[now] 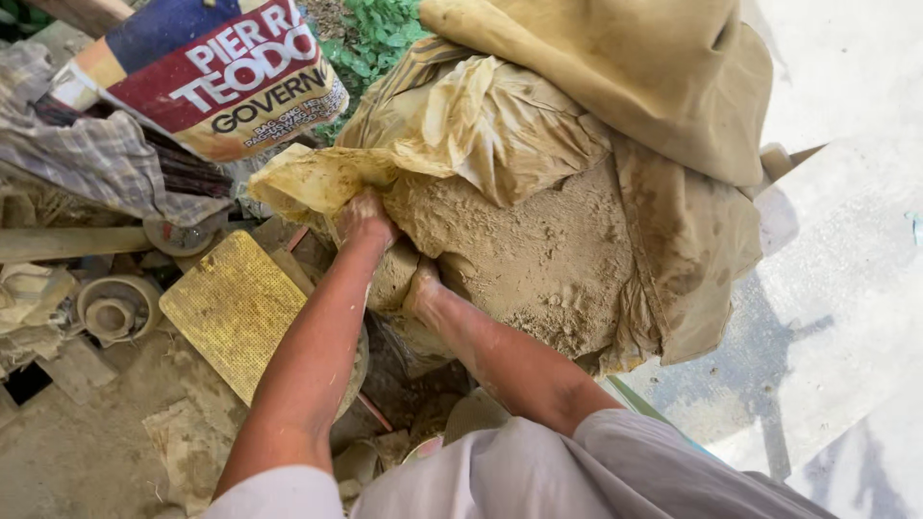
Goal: The person kneads a large mass of wet clay by hand on a covered surface, repeatedly pushing, folding, and rotating the clay to ensure consistency. The person also dips their hands into a bucket of water to moisten the clay as they work.
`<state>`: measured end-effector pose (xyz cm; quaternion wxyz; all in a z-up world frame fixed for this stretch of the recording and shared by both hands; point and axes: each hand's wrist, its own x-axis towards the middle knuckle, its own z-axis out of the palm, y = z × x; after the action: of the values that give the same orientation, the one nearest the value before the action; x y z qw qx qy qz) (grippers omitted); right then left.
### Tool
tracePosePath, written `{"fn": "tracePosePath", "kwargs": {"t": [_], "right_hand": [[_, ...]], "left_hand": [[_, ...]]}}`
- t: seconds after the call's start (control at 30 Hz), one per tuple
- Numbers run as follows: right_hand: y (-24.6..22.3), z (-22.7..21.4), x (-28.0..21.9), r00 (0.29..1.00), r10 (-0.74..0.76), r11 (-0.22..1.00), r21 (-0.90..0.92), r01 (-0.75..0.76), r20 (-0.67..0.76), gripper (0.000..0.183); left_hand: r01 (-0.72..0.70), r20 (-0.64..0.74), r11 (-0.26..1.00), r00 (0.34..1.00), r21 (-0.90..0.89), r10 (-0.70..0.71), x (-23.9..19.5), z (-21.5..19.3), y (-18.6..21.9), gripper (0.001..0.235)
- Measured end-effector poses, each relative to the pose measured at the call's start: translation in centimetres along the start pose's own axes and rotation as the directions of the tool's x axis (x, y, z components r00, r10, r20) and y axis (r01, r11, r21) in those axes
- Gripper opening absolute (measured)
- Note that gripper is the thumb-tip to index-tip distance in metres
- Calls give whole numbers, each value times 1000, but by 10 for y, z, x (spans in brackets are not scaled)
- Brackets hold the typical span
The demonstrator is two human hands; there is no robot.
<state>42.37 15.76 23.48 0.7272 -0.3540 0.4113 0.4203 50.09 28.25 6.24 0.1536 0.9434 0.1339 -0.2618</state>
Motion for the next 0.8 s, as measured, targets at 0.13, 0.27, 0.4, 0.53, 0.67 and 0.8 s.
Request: {"fn": "tracePosePath", "kwargs": {"t": [0.13, 0.27, 0.4, 0.53, 0.67, 0.8], "right_hand": [[-23, 29, 13, 991, -124, 992, -33, 125, 52, 81], [13, 18, 11, 993, -110, 994, -10, 111, 34, 81], [6, 27, 31, 991, -130, 991, -12, 130, 40, 81], [4, 36, 55, 981, -183, 982, -25, 185, 60, 81], [17, 19, 76, 967, -244, 967, -59, 248, 71, 82], [48, 1, 87, 963, -253, 959, -109, 262, 93, 83]], "left_hand": [[129, -41, 992, 991, -9, -129, 37, -22, 10, 72], [172, 6, 985, 985, 2, -172, 18, -8, 6, 62], [204, 16, 979, 979, 8, -204, 47, -12, 12, 58], [259, -48, 966, 965, 3, -259, 72, -24, 15, 70], [64, -218, 997, 973, -42, -72, 53, -2, 5, 53], [113, -333, 993, 935, -32, -118, 23, 1, 0, 73]]}}
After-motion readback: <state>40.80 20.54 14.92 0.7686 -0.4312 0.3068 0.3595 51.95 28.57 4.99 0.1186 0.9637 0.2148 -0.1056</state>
